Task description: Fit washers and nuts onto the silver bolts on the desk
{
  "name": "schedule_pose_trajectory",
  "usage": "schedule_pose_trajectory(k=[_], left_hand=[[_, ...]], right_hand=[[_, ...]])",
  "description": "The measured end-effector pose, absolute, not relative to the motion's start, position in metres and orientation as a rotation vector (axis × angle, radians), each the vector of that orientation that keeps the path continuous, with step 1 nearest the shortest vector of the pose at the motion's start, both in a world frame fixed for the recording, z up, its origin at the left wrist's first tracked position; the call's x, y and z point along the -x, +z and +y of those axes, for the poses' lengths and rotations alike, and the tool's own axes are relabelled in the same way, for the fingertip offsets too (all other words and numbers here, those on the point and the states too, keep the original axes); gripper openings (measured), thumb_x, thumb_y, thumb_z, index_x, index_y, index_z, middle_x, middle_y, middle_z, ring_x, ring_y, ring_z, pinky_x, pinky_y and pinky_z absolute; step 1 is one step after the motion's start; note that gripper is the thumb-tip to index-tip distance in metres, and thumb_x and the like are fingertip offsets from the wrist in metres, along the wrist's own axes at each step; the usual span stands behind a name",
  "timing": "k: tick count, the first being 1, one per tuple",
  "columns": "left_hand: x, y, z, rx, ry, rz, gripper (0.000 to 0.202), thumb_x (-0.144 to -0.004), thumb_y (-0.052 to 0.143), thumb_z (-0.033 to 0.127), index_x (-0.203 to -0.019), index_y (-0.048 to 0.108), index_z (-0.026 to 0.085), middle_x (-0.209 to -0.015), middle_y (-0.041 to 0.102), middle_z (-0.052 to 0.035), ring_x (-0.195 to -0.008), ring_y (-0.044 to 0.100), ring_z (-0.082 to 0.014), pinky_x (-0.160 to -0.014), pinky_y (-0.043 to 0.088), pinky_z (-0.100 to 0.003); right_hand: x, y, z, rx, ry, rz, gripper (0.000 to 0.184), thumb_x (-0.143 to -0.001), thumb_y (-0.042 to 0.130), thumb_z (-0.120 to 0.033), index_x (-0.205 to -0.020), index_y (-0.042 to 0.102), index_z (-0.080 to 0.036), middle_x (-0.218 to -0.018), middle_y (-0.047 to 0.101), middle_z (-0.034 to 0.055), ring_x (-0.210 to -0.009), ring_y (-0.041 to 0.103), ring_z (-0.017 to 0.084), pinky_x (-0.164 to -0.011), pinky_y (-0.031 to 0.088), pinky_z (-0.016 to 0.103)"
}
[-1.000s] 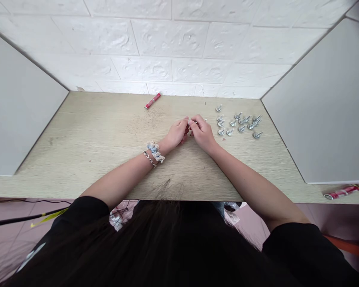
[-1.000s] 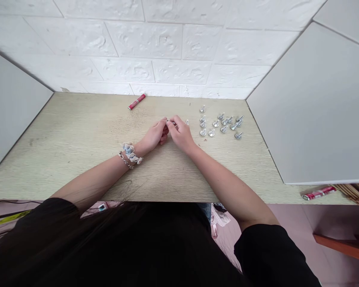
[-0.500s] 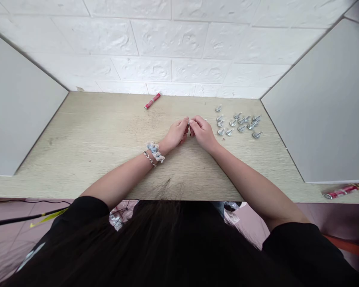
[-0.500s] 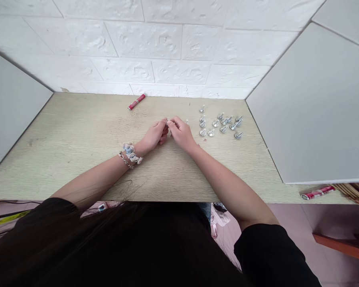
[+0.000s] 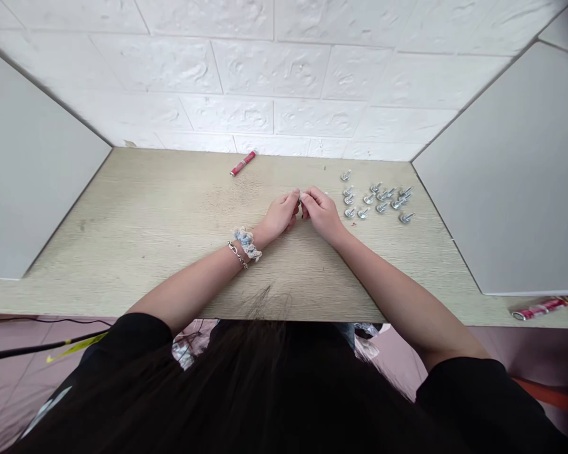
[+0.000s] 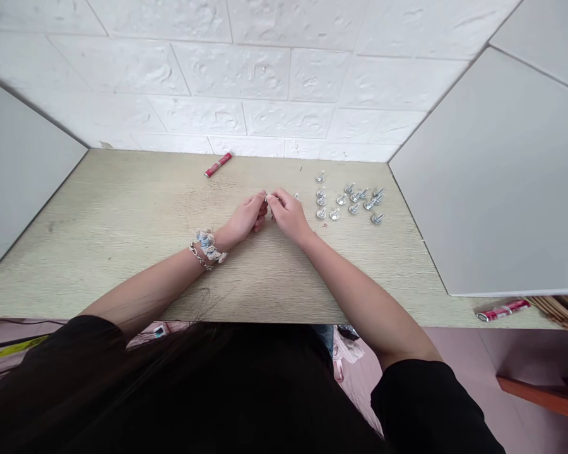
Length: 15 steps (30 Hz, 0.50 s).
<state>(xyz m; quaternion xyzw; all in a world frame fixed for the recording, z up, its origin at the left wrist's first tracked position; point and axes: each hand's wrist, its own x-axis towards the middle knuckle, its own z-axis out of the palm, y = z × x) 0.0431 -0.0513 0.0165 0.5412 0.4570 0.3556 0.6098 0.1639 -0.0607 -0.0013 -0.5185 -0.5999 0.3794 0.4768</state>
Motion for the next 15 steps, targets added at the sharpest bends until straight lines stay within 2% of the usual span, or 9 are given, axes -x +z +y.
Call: schedule_pose_trajectory(k=[4,9,15], left_hand=[[-0.0435,0.0180,-0.0525,-1.293,0.820,1.068,0.038,-0.099,0.030,0.033,-0.065,0.038,0.018,-0.054,0.037,0.0052,-0.035,0.033,-0.0037,-0.034,0.025,-0.019],[-0.0435,0.0208,-0.0548,-1.381,0.781,1.083,0.040,-0.098,0.030,0.029,-0.062,0.043,0.016,-0.051,0.041,0.0033,-0.037,0.039,-0.0054,-0.036,0.029,-0.020],[-0.0406,0.0244,-0.0533,-1.286,0.721,1.079,0.038,-0.095,0.031,0.023,-0.063,0.049,0.014,-0.057,0.051,0.0008,-0.041,0.045,-0.0053,-0.040,0.037,-0.019]], right_hand=[[-0.1618,-0.0018,-0.0627,1.286,0.924,-1.429,0.023,-0.087,0.048,-0.038,-0.072,0.045,-0.021,-0.058,0.048,-0.0047,-0.055,0.046,0.010,-0.059,0.039,0.025],[-0.1626,-0.0014,-0.0636,1.297,0.932,-1.430,0.034,-0.088,0.045,-0.052,-0.074,0.041,-0.022,-0.059,0.052,-0.0044,-0.057,0.050,0.010,-0.058,0.039,0.025],[-0.1690,-0.0008,-0.0603,1.361,0.881,-1.565,0.029,-0.087,0.047,-0.050,-0.079,0.045,-0.022,-0.054,0.052,-0.0059,-0.055,0.050,0.011,-0.058,0.037,0.025]])
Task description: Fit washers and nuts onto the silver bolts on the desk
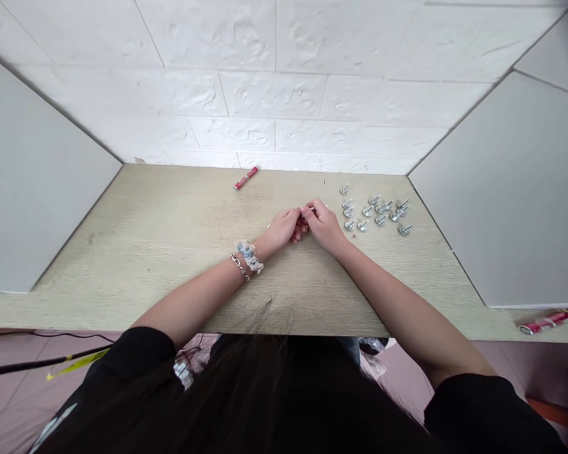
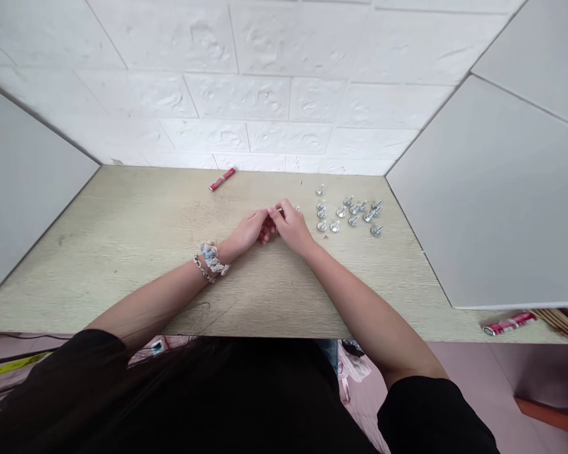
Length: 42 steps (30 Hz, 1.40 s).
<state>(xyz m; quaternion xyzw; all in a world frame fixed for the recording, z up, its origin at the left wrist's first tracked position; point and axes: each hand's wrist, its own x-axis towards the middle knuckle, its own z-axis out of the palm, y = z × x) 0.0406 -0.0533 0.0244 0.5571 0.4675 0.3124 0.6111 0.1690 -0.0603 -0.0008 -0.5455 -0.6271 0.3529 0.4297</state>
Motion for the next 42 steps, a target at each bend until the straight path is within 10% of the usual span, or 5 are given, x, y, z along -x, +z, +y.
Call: schedule_pose_trajectory(k=[12,20,30,42], left_hand=[[-0.039,0.014,-0.047,-1.182,0.723,1.042,0.054,-0.099,0.021,0.044,-0.068,0.052,0.012,-0.058,0.052,-0.0001,-0.039,0.046,-0.0056,-0.041,0.039,-0.019],[-0.039,0.021,-0.055,-1.114,0.851,1.013,0.039,-0.099,0.026,0.041,-0.124,0.042,0.016,-0.058,0.037,0.0079,-0.038,0.034,-0.0054,-0.038,0.031,-0.018],[-0.038,0.025,-0.056,-1.212,0.862,1.023,0.023,-0.093,0.032,0.034,-0.081,0.045,0.018,-0.057,0.025,0.0076,-0.041,0.023,-0.0055,-0.042,0.023,-0.020],[-0.038,0.009,-0.075,-2.855,0.191,0.698,0.037,-0.093,0.039,0.033,-0.067,0.059,0.015,-0.068,0.063,-0.0039,-0.055,0.048,-0.0113,-0.053,0.024,-0.028]], right_hand=[[-0.170,0.001,-0.059,1.385,0.618,-1.692,0.011,-0.081,0.055,-0.026,-0.082,0.064,-0.020,-0.077,0.064,0.0014,-0.069,0.054,0.014,-0.071,0.041,0.029],[-0.174,-0.005,-0.055,1.561,0.536,-1.847,0.013,-0.081,0.052,-0.014,-0.073,0.063,-0.018,-0.078,0.064,0.0042,-0.076,0.055,0.016,-0.074,0.039,0.029],[-0.190,0.014,-0.059,1.952,0.472,-1.913,0.014,-0.082,0.049,-0.024,-0.090,0.059,-0.019,-0.083,0.065,0.0060,-0.079,0.056,0.018,-0.066,0.034,0.027],[-0.189,0.037,-0.070,2.192,0.454,-1.915,0.029,-0.090,0.037,-0.041,-0.089,0.056,-0.020,-0.093,0.067,0.0084,-0.089,0.060,0.023,-0.063,0.029,0.029]])
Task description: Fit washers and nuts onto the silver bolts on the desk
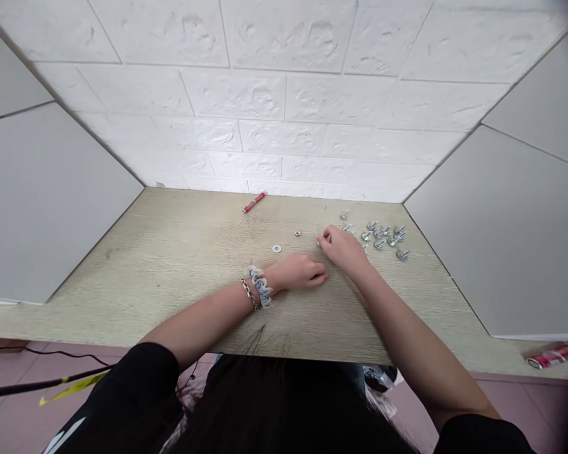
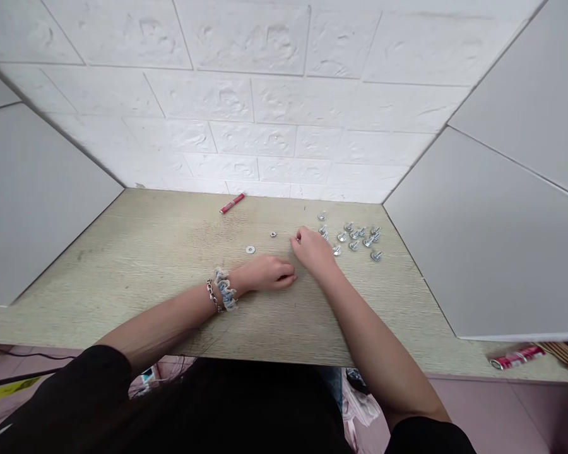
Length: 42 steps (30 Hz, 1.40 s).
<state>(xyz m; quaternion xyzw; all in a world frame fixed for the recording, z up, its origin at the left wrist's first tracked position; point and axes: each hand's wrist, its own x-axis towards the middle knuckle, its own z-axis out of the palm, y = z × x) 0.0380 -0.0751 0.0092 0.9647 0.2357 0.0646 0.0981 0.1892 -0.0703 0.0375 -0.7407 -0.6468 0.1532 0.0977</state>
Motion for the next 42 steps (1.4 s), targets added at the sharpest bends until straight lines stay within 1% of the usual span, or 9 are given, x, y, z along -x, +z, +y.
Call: schedule_pose_trajectory(k=[3,5,10,14,20,25,31,37,42], left_hand=[[-0.039,0.008,-0.077,-2.947,0.192,0.638,0.038,-0.093,0.037,0.034,-0.070,0.061,0.015,-0.070,0.065,-0.0048,-0.054,0.047,-0.0116,-0.051,0.021,-0.029],[-0.039,0.006,-0.077,-2.947,0.219,0.604,0.039,-0.093,0.037,0.034,-0.069,0.061,0.015,-0.069,0.064,-0.0047,-0.052,0.045,-0.0111,-0.051,0.019,-0.029],[-0.039,0.006,-0.074,-2.658,0.349,0.623,0.036,-0.089,0.042,0.033,-0.058,0.048,0.015,-0.056,0.051,-0.0007,-0.049,0.034,-0.0088,-0.053,0.021,-0.028],[-0.036,0.012,-0.066,-1.967,0.689,0.750,0.037,-0.085,0.042,0.038,-0.055,0.037,0.017,-0.050,0.036,0.0034,-0.048,0.031,-0.0074,-0.051,0.024,-0.024],[-0.033,0.014,-0.050,-1.089,1.159,0.933,0.037,-0.086,0.038,0.040,-0.057,0.032,0.018,-0.050,0.024,0.0065,-0.041,0.022,-0.0045,-0.043,0.017,-0.021],[-0.036,0.015,-0.051,-1.026,1.203,1.000,0.027,-0.086,0.041,0.029,-0.062,0.040,0.017,-0.052,0.029,0.0068,-0.040,0.026,-0.0033,-0.042,0.020,-0.018],[-0.039,0.014,-0.048,-1.101,1.207,1.052,0.022,-0.086,0.042,0.023,-0.065,0.043,0.016,-0.056,0.037,0.0055,-0.045,0.034,-0.0038,-0.044,0.027,-0.017],[-0.038,0.010,-0.048,-1.291,1.028,1.064,0.011,-0.087,0.050,0.027,-0.086,0.050,0.016,-0.073,0.049,0.0021,-0.058,0.045,-0.0059,-0.046,0.033,-0.017],[-0.039,0.006,-0.050,-1.510,0.924,1.034,0.039,-0.085,0.058,0.027,-0.119,0.044,0.017,-0.086,0.056,0.0009,-0.067,0.053,-0.0068,-0.061,0.043,-0.019]], right_hand=[[-0.190,0.043,-0.071,2.258,0.450,-1.841,0.052,-0.093,0.018,-0.054,-0.085,0.056,-0.019,-0.095,0.067,0.0116,-0.090,0.061,0.027,-0.063,0.028,0.031],[-0.192,0.044,-0.071,2.276,0.432,-1.825,0.059,-0.093,0.012,-0.056,-0.083,0.056,-0.019,-0.098,0.067,0.0126,-0.093,0.061,0.028,-0.063,0.028,0.032],[-0.189,0.042,-0.071,2.314,0.407,-1.925,0.046,-0.093,0.024,-0.048,-0.080,0.057,-0.019,-0.095,0.068,0.0113,-0.090,0.062,0.027,-0.062,0.028,0.031],[-0.178,0.038,-0.075,2.253,0.350,-2.062,0.035,-0.092,0.028,-0.037,-0.083,0.057,-0.018,-0.096,0.068,0.0114,-0.087,0.061,0.024,-0.060,0.024,0.030],[-0.161,0.030,-0.084,1.928,0.466,-2.054,0.029,-0.090,0.033,-0.039,-0.073,0.048,-0.020,-0.075,0.062,0.0043,-0.067,0.050,0.015,-0.057,0.023,0.027],[-0.158,0.013,-0.082,1.571,0.719,-1.878,0.021,-0.085,0.041,-0.034,-0.071,0.046,-0.019,-0.066,0.053,-0.0014,-0.062,0.044,0.011,-0.060,0.030,0.024],[-0.155,0.001,-0.074,1.399,0.886,-1.649,0.019,-0.081,0.045,-0.033,-0.068,0.049,-0.018,-0.060,0.047,-0.0035,-0.059,0.041,0.009,-0.059,0.032,0.023],[-0.157,0.003,-0.065,1.301,1.241,-1.129,0.020,-0.078,0.047,-0.037,-0.068,0.046,-0.020,-0.052,0.043,-0.0059,-0.043,0.037,0.007,-0.044,0.029,0.023],[-0.161,0.001,-0.058,1.205,1.305,-0.851,0.017,-0.075,0.052,-0.036,-0.074,0.045,-0.020,-0.053,0.045,-0.0064,-0.043,0.041,0.007,-0.042,0.031,0.022]])
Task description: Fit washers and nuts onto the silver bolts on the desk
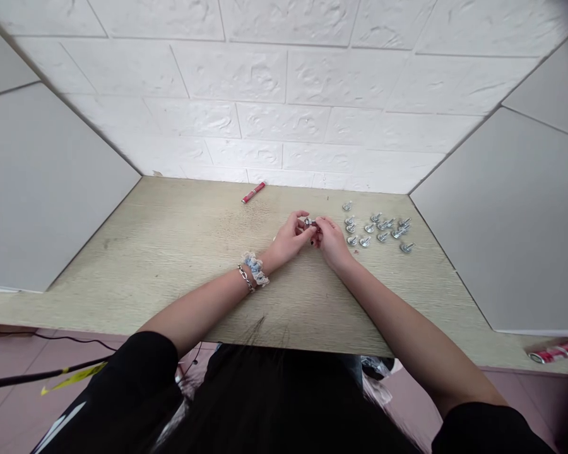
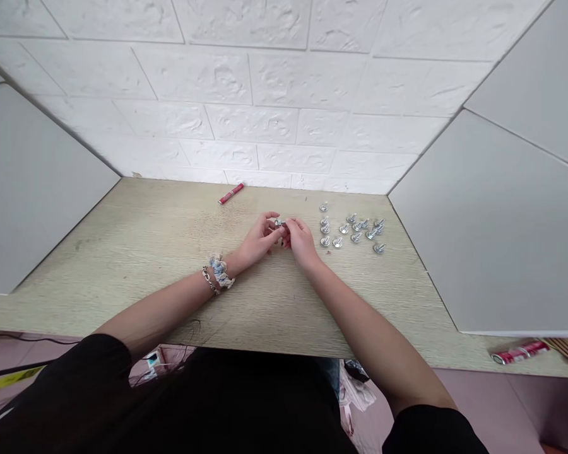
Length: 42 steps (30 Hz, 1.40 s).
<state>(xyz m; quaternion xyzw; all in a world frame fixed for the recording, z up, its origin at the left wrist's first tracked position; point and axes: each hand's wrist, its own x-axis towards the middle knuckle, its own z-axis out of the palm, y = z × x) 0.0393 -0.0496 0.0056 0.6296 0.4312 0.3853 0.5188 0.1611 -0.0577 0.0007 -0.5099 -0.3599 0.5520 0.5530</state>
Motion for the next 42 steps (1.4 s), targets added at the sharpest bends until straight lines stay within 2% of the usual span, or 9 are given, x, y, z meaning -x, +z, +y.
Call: schedule_pose_trajectory(k=[5,12,18,24,31,34,38,40,42], left_hand=[[-0.041,0.003,-0.045,-1.518,0.956,1.113,0.029,-0.089,0.052,0.023,-0.116,0.054,0.013,-0.082,0.059,-0.0008,-0.070,0.054,-0.0078,-0.068,0.045,-0.021],[-0.040,-0.003,-0.040,-1.483,0.994,1.005,0.038,-0.085,0.056,0.026,-0.119,0.060,0.011,-0.068,0.057,0.0017,-0.060,0.051,-0.0073,-0.059,0.043,-0.020],[-0.039,0.005,-0.043,-1.476,0.973,1.011,0.040,-0.080,0.061,0.028,-0.117,0.066,0.013,-0.065,0.061,0.0018,-0.057,0.046,-0.0066,-0.055,0.040,-0.019],[-0.039,0.008,-0.046,-1.478,0.984,0.990,0.041,-0.079,0.060,0.022,-0.119,0.066,0.013,-0.060,0.061,0.0029,-0.055,0.047,-0.0066,-0.057,0.041,-0.020],[-0.038,0.004,-0.043,-1.520,0.902,0.979,0.048,-0.082,0.059,0.029,-0.127,0.060,0.012,-0.059,0.061,0.0030,-0.054,0.046,-0.0071,-0.056,0.040,-0.020],[-0.034,0.004,-0.039,-1.651,0.871,0.971,0.046,-0.085,0.055,0.029,-0.128,0.060,0.013,-0.067,0.065,0.0012,-0.062,0.053,-0.0094,-0.064,0.043,-0.022],[-0.029,0.003,-0.031,-1.942,0.895,0.980,0.036,-0.084,0.058,0.026,-0.118,0.066,0.014,-0.090,0.070,-0.0043,-0.089,0.060,-0.0148,-0.089,0.043,-0.027],[-0.027,0.004,-0.030,-2.003,0.880,1.009,0.036,-0.085,0.057,0.025,-0.118,0.066,0.015,-0.097,0.069,-0.0056,-0.093,0.060,-0.0156,-0.091,0.043,-0.027],[-0.026,0.005,-0.031,-2.013,0.873,1.021,0.035,-0.086,0.057,0.026,-0.118,0.067,0.016,-0.095,0.069,-0.0053,-0.092,0.060,-0.0155,-0.090,0.043,-0.027]], right_hand=[[-0.162,-0.002,-0.056,1.212,1.329,-0.933,0.021,-0.076,0.055,-0.039,-0.076,0.048,-0.020,-0.054,0.048,-0.0064,-0.042,0.043,0.006,-0.042,0.032,0.021],[-0.161,-0.005,-0.056,1.201,1.306,-1.085,0.042,-0.078,0.054,-0.061,-0.075,0.046,-0.020,-0.051,0.050,-0.0058,-0.041,0.045,0.007,-0.042,0.033,0.021],[-0.164,-0.006,-0.055,1.172,1.305,-1.130,0.050,-0.075,0.054,-0.069,-0.071,0.044,-0.020,-0.048,0.044,-0.0073,-0.039,0.041,0.006,-0.039,0.031,0.020],[-0.165,-0.007,-0.054,1.162,1.327,-1.173,0.054,-0.074,0.051,-0.074,-0.074,0.047,-0.021,-0.046,0.042,-0.0076,-0.038,0.039,0.006,-0.039,0.030,0.020],[-0.165,-0.005,-0.055,1.216,1.269,-1.198,0.056,-0.074,0.048,-0.077,-0.069,0.042,-0.021,-0.047,0.041,-0.0072,-0.039,0.039,0.007,-0.041,0.031,0.021],[-0.164,-0.004,-0.057,1.230,1.245,-1.203,0.055,-0.075,0.046,-0.076,-0.070,0.042,-0.021,-0.048,0.041,-0.0070,-0.040,0.040,0.007,-0.043,0.033,0.022],[-0.163,-0.003,-0.059,1.255,1.222,-1.210,0.053,-0.078,0.044,-0.075,-0.072,0.042,-0.022,-0.051,0.041,-0.0069,-0.042,0.040,0.007,-0.044,0.033,0.023],[-0.162,-0.004,-0.060,1.258,1.205,-1.212,0.053,-0.079,0.042,-0.074,-0.072,0.041,-0.022,-0.051,0.040,-0.0071,-0.042,0.040,0.007,-0.044,0.033,0.023],[-0.161,-0.005,-0.061,1.251,1.181,-1.220,0.053,-0.080,0.041,-0.074,-0.072,0.040,-0.022,-0.050,0.040,-0.0072,-0.042,0.041,0.007,-0.045,0.033,0.023]])
